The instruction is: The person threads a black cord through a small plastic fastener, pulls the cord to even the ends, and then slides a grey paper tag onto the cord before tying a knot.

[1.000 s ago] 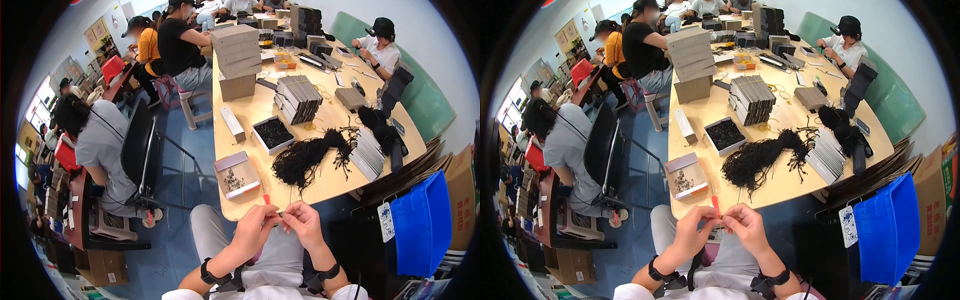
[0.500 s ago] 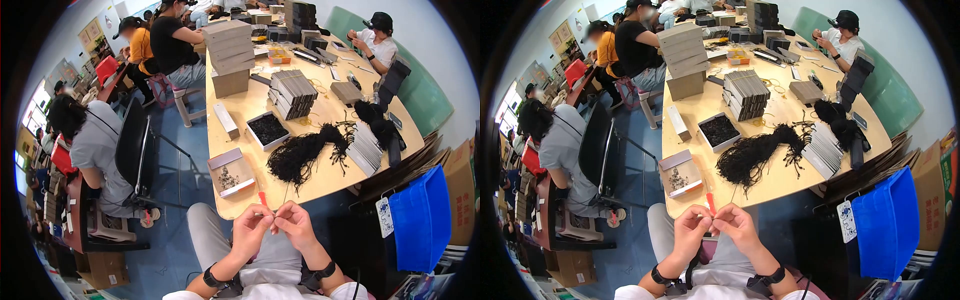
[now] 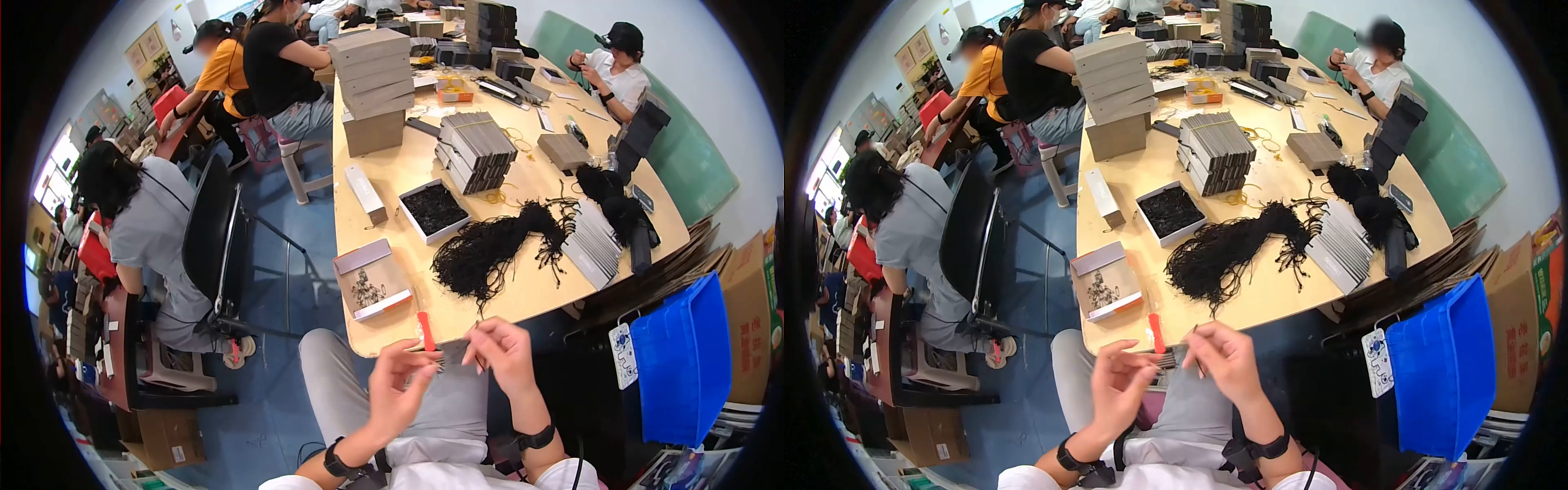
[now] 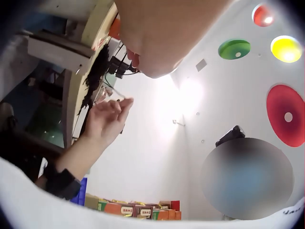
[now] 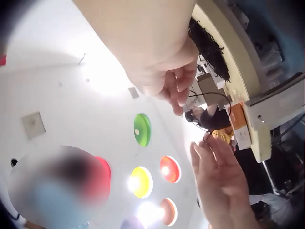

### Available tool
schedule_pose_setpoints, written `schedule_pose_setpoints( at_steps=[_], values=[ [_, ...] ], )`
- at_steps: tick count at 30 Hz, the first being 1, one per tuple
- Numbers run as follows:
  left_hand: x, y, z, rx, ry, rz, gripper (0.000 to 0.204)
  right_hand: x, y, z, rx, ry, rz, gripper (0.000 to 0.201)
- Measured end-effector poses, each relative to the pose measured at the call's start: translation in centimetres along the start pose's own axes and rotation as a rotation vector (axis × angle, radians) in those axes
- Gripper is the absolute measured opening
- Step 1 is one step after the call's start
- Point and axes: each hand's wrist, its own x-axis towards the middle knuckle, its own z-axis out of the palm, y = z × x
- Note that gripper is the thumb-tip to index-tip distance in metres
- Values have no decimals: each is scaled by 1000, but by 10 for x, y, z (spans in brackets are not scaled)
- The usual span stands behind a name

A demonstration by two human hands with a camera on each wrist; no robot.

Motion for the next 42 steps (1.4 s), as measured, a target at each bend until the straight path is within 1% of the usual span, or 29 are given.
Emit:
schedule_pose_setpoints(
  at_steps=[1,2,3,4,5,7,9,13,15,16,18,20,22,23,25,26,27,28,30,31,33,34,36,37,38,39,40,41,42],
  values=[
    [-1,0,5,2,8,-1,41,-4,3,6,-86,-16,-26,11],
    [-2,1,9,-100,10,-61,46,-7,5,10,-171,-31,-51,10],
    [-2,1,11,-202,10,-121,51,-10,2,12,-169,-35,-47,10],
    [-2,1,12,-203,13,-123,51,-14,-3,13,-333,-81,-68,9],
    [-1,-1,13,-288,23,-151,53,-17,-5,13,-496,-126,-89,9],
    [0,-2,13,-375,30,-180,55,-20,-2,11,-539,-157,-118,9],
    [1,-2,11,-584,14,-359,58,-25,-1,9,-604,-200,-139,8],
    [4,8,14,-653,28,-400,56,-33,0,4,-661,-261,-146,8],
    [3,12,12,-610,11,-504,55,-36,1,2,-637,-272,-172,4],
    [1,11,10,-611,9,-508,55,-38,0,2,-638,-268,-168,4],
    [-5,8,6,-282,-7,-415,55,-39,-4,2,-545,-160,-104,6],
    [-6,9,2,-271,-26,-408,54,-38,-1,-3,-552,-163,-94,6],
    [-7,8,1,-260,-42,-397,54,-36,-1,-4,-614,-197,-155,5],
    [-6,5,2,-325,-64,-439,54,-36,-1,-3,-612,-199,-154,5],
    [-4,5,6,-390,-88,-479,54,-38,-1,-2,-769,-277,-218,10],
    [-3,6,10,-525,-48,-511,54,-39,-1,-4,-770,-274,-217,10],
    [-2,7,12,-660,-8,-543,54,-41,-1,-6,-783,-323,-218,9],
    [-1,6,12,-660,-10,-544,54,-43,1,-8,-796,-374,-220,9],
    [0,5,9,-708,7,-525,54,-47,7,-12,-776,-364,-213,8],
    [0,4,9,-708,6,-526,54,-49,8,-15,-721,-424,-160,7],
    [1,2,7,-555,-3,-374,55,-51,7,-18,-631,-550,-71,9],
    [2,1,6,-554,-4,-375,55,-51,7,-20,-630,-549,-71,9],
    [1,0,3,-380,-78,-282,58,-51,13,-24,-536,-746,51,11],
    [0,1,0,-379,-79,-283,58,-51,17,-25,-514,-766,75,12],
    [-2,2,-3,-387,-180,-234,59,-51,20,-25,-511,-764,75,12],
    [-3,3,-5,-396,-281,-183,60,-50,22,-26,-469,-623,21,13],
    [-4,4,-8,-394,-282,-185,60,-51,24,-25,-425,-482,-31,14],
    [-5,4,-10,-392,-354,-186,61,-49,22,-24,-366,-362,30,15],
    [-7,4,-12,-389,-425,-187,63,-48,27,-21,-172,-272,64,18]
  ],
)
